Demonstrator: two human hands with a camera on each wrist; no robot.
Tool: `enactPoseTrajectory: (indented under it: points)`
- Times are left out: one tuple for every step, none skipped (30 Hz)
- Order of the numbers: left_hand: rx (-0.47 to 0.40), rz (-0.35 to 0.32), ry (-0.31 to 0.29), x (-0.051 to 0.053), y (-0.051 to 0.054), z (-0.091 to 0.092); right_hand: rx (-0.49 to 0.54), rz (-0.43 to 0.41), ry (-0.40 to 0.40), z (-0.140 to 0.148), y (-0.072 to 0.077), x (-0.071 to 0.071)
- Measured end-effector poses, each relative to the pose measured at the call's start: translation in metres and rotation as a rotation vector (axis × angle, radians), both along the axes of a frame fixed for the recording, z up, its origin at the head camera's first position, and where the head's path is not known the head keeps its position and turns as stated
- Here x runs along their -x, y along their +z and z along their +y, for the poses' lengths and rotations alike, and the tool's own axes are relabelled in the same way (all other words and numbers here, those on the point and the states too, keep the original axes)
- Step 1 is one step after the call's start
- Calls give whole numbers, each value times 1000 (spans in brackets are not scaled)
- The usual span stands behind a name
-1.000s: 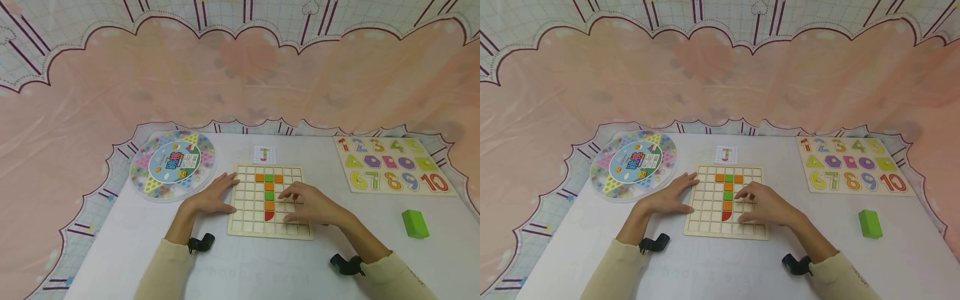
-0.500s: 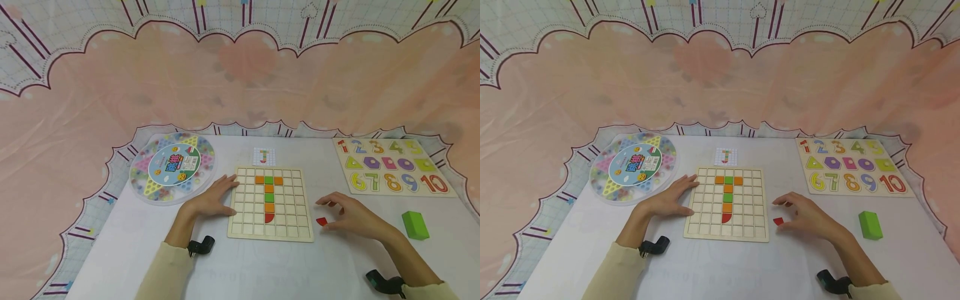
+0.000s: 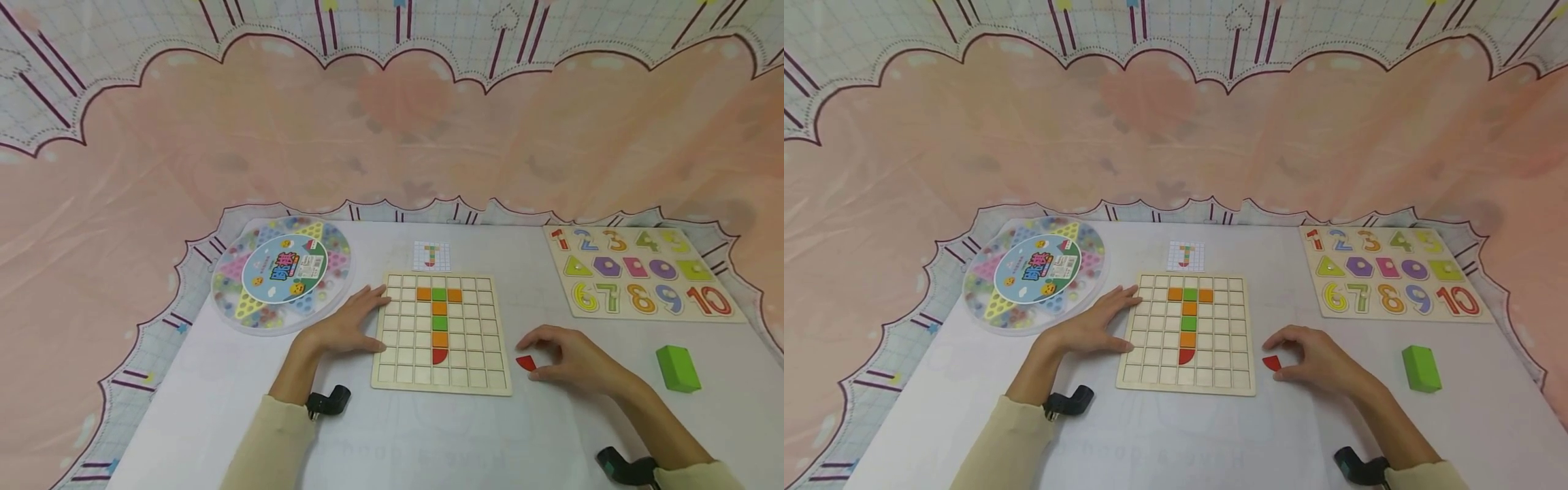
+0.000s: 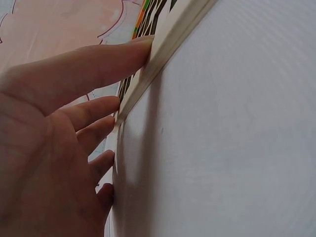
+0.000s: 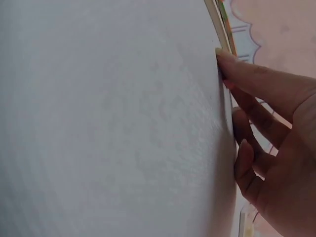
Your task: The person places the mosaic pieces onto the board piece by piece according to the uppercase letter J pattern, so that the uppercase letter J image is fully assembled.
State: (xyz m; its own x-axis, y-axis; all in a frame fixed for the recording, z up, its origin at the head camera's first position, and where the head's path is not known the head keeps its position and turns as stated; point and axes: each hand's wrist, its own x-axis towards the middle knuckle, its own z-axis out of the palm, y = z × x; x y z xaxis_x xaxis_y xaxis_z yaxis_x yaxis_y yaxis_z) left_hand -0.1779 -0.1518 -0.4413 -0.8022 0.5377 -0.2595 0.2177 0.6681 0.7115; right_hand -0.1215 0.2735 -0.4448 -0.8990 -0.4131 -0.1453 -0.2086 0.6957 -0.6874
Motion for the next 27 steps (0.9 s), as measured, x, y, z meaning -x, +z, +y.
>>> enactPoseTrajectory:
  points:
    - [0,0,1,0,0,0,5,6,0,-1,-1,0]
    - [1,0,1,0,0,0,9,13,4,-1,-1,0]
    - [-2,4,-1,1,0,0,13,15,5,-2,-1,0]
    - [-3,7,-3,1,0,0,17,13,6,-2,-1,1]
    - [-5,10,-5,1,0,-1,16,12,6,-2,-1,1]
    - [-4,11,-7,1,0,-1,16,10,7,-2,-1,1]
    - [-4,13,-8,2,-1,-1,14,7,8,-3,-1,1]
    - [-7,14,-9,2,-1,-1,11,1,8,-3,-1,1]
    - [-9,16,-10,2,-1,-1,7,-6,5,-3,-1,1]
    - [-9,14,-9,2,-1,-1,5,-7,5,-3,-1,1]
    - [-11,12,-8,1,-1,-1,2,-10,4,-3,-1,1]
    - [-14,9,-8,1,-1,-1,0,-14,1,-3,-1,1]
    - [-18,10,-9,1,-1,-1,-2,-18,-3,-4,-1,0]
    - [-20,10,-9,1,-1,-1,-5,-21,-5,-4,-1,0]
    - [-21,11,-9,0,-2,-1,-5,-20,-3,-4,0,0]
    - [-21,10,-8,0,-2,-1,-5,-17,-1,-4,0,0]
    - [-20,10,-7,0,-2,-1,-7,-19,-1,-5,0,-1]
    - [-18,9,-6,0,-2,-1,-10,-15,2,-5,0,-1]
    - [-16,9,-4,0,-2,-1,-12,-12,7,-5,1,-1]
    - [-14,8,-3,0,-2,-1,-16,-8,13,-4,2,0]
    - [-12,8,-3,0,-2,-1,-20,-7,15,-4,2,0]
    - [-9,8,-3,0,-2,-1,-26,-7,17,-4,3,0]
    - [-8,9,-4,0,-2,-1,-30,-10,16,-3,4,1]
    - [-6,8,-3,0,-2,-1,-32,-9,18,-3,5,1]
    - [-3,12,-5,0,-2,-1,-28,-5,22,-3,6,2]
    - [1,12,-5,0,-2,-1,-21,-1,25,-2,8,3]
    - [4,12,-5,1,-1,-1,-11,3,27,-2,9,4]
